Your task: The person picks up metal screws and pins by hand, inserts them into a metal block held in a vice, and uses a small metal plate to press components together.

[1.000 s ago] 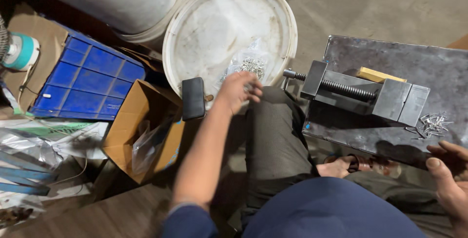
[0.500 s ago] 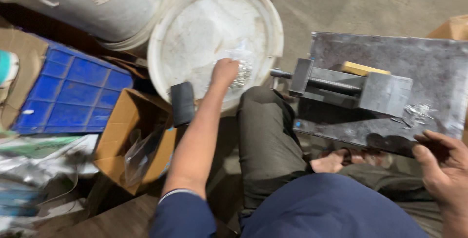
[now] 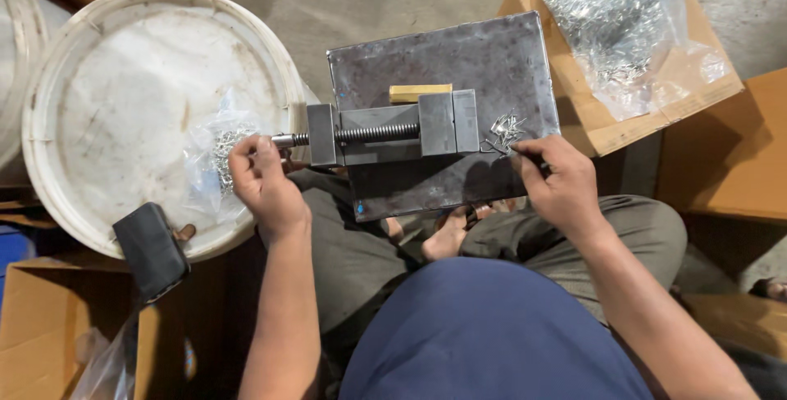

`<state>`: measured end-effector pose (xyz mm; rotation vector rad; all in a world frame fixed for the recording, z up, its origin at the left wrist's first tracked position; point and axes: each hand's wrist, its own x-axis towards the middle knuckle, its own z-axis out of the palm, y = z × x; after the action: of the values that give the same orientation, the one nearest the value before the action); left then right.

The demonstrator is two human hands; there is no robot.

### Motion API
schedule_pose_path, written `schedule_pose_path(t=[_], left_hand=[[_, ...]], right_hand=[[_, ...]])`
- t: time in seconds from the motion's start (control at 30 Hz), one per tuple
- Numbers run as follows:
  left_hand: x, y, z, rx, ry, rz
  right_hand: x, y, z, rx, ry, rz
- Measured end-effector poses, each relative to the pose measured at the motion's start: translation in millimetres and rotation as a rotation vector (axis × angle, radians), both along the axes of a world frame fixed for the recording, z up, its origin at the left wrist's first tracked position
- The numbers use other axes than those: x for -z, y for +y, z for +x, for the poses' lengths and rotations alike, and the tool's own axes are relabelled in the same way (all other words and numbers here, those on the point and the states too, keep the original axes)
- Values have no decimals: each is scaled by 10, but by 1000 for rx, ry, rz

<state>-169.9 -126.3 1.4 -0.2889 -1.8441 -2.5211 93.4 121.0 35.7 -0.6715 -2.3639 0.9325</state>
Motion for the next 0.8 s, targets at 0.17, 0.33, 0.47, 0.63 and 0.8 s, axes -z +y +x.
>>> schedule_pose_path(t=[0.17, 0.33, 0.47, 0.63, 0.8], left_hand=[[87, -120, -180, 278, -202, 19], [45, -344, -309, 492, -309, 21], [75, -366, -322, 494, -303, 54], [6, -314, -325, 482, -279, 57], [-105, -283, -272, 367, -225, 162]], right_hand=[[-40, -20, -98, -37, -117, 145], [-58, -44, -175, -29, -109, 167], [-72, -68, -135, 67, -132, 115], [-29, -126, -196, 55, -176, 262], [18, -150, -255, 50, -212, 372]])
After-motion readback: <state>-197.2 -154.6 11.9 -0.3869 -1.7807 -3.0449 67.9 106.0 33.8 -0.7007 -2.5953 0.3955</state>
